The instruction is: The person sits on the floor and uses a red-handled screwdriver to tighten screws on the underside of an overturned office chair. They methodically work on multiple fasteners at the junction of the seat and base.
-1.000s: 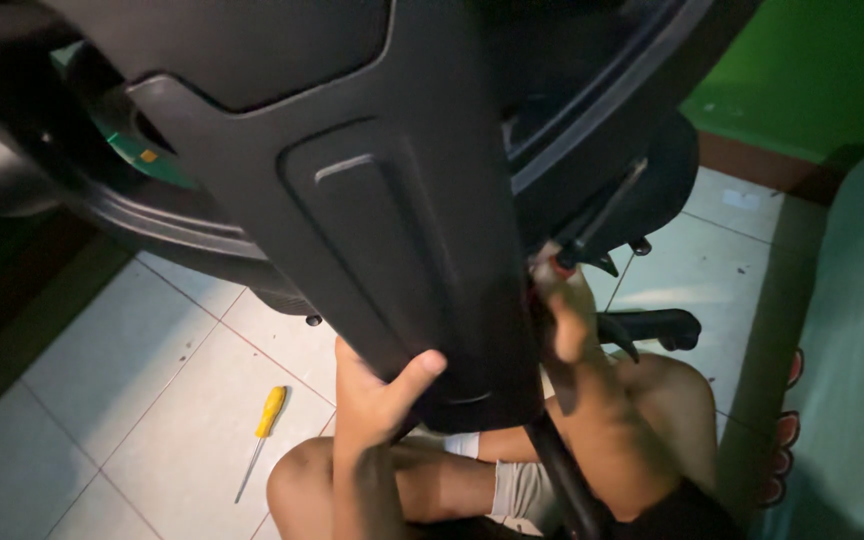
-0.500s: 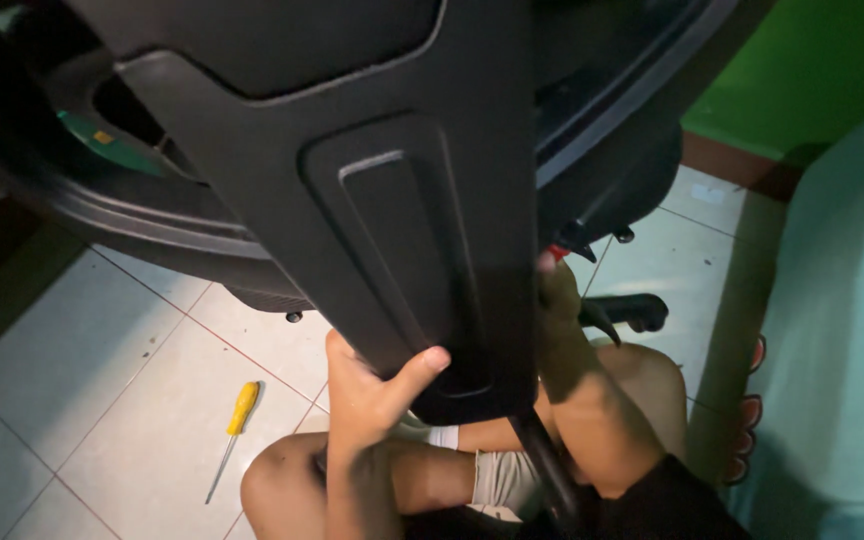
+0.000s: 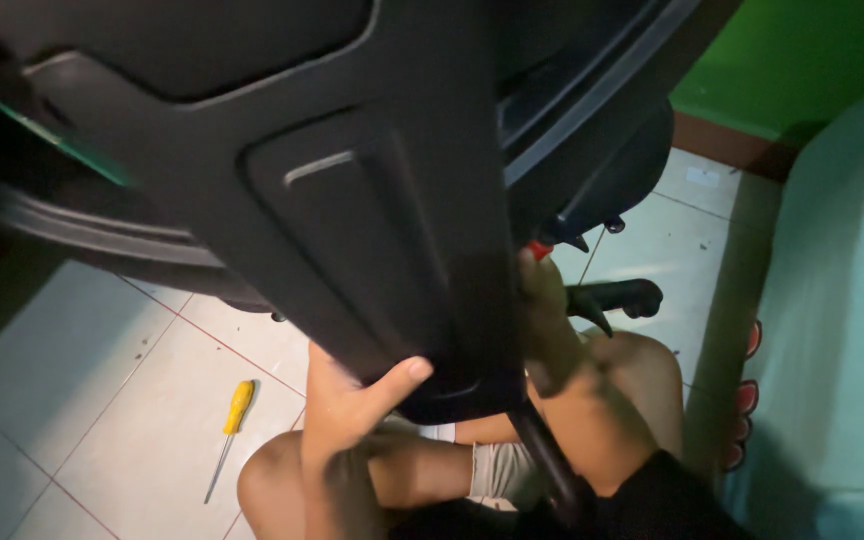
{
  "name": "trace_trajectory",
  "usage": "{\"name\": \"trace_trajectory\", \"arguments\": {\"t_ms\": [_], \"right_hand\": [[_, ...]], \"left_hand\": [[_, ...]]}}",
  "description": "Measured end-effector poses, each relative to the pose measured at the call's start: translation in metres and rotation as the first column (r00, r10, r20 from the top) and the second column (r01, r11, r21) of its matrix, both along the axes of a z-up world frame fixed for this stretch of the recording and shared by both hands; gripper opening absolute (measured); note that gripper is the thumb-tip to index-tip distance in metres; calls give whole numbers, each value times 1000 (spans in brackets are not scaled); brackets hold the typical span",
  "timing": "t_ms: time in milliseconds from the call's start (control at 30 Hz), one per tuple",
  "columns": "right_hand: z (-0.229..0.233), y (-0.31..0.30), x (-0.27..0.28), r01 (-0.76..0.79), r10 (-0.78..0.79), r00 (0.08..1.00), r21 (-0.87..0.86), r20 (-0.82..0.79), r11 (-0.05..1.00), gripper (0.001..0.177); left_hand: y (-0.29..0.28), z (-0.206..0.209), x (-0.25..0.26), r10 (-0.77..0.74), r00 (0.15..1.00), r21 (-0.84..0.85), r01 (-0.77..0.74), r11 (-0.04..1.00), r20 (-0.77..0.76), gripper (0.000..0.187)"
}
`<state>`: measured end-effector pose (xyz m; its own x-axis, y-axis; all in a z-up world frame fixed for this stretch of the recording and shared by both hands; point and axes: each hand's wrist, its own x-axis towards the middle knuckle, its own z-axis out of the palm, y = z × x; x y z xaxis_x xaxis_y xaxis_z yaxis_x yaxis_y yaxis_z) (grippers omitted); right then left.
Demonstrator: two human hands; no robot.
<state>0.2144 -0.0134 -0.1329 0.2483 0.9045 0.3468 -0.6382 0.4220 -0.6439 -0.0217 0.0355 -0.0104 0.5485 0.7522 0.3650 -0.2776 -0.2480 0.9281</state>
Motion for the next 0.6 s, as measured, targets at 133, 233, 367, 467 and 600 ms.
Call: {"name": "trace_trajectory", "arguments": {"t_ms": [133,233,367,467,600], "right_hand": [[2,3,-5,177,-186,982,-354,9,918,45],[14,11,-8,193,-202,979,-318,6,928,44],[20,17,-19,166,-182,983,-296,-28,941,44],[21,19,-19,155,-174,984,-280,-45,947,43],[19,19,-17,136,-153,987,-262,-46,955,42]], "left_hand": [[-11,11,-8,308,907,212,-253,944,-287,54],[-25,42,-30,677,609,580,-397,711,-413,42],[-31,107,-21,828,554,887,-335,317,-86,67],[-33,169,12,668,744,978,-155,141,22,53],[-14,190,92,549,835,999,-34,-15,37,34]]}}
